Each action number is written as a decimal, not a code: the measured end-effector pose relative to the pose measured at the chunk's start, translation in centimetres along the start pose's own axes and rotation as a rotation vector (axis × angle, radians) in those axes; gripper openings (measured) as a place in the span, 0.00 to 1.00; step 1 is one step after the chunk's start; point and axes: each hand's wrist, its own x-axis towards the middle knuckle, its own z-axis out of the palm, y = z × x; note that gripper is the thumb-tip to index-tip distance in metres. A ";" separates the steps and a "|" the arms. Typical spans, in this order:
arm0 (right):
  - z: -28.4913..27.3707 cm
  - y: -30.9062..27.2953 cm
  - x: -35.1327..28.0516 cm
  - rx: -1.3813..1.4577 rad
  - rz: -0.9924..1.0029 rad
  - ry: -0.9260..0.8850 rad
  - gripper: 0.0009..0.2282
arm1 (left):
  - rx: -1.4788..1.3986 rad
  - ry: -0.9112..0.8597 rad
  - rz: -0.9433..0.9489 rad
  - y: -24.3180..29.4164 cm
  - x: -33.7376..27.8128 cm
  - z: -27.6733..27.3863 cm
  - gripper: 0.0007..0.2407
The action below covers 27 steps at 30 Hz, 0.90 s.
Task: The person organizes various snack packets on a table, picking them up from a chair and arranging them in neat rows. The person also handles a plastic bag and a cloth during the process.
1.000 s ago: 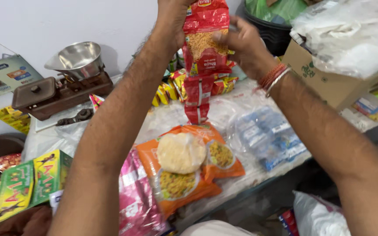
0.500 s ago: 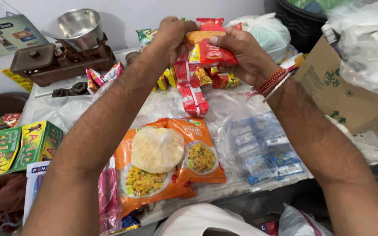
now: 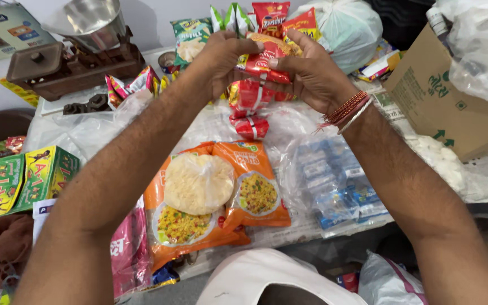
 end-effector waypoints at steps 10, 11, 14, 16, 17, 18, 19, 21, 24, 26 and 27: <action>-2.3 0.6 -0.8 0.113 0.184 0.107 0.36 | 0.192 -0.009 -0.052 -1.4 -1.3 -1.3 0.36; -2.5 0.6 -0.8 0.185 0.209 0.083 0.37 | 0.220 -0.035 -0.067 -1.6 -1.7 -1.3 0.37; -2.3 1.9 -0.3 -0.057 0.078 0.130 0.34 | 0.166 -0.076 -0.082 -1.9 -2.2 -1.0 0.36; -2.3 2.6 -0.1 -0.232 -0.123 0.061 0.35 | 0.079 0.027 -0.074 -2.2 -2.0 -1.2 0.31; -2.5 2.9 0.1 -0.318 -0.224 0.028 0.36 | 0.036 0.078 -0.071 -2.3 -1.7 -1.3 0.28; -2.7 3.1 0.4 -0.362 -0.269 0.037 0.35 | 0.042 0.058 0.033 -2.4 -1.3 -1.5 0.26; -2.8 3.3 0.6 -0.405 -0.314 0.044 0.33 | 0.047 0.040 0.138 -2.5 -1.0 -1.7 0.23; -3.2 3.5 1.2 -0.449 -0.349 0.092 0.30 | 0.082 0.004 0.310 -2.9 -0.6 -2.0 0.19; -3.8 3.6 1.5 -0.445 -0.326 0.139 0.24 | 0.165 -0.026 0.466 -3.4 -0.2 -2.4 0.14; -3.8 3.7 1.2 -0.430 -0.330 0.069 0.20 | 0.217 -0.008 0.509 -3.4 -0.2 -2.6 0.12; -3.6 3.7 1.1 -0.437 -0.337 0.072 0.21 | 0.202 -0.026 0.536 -3.3 -0.2 -2.6 0.10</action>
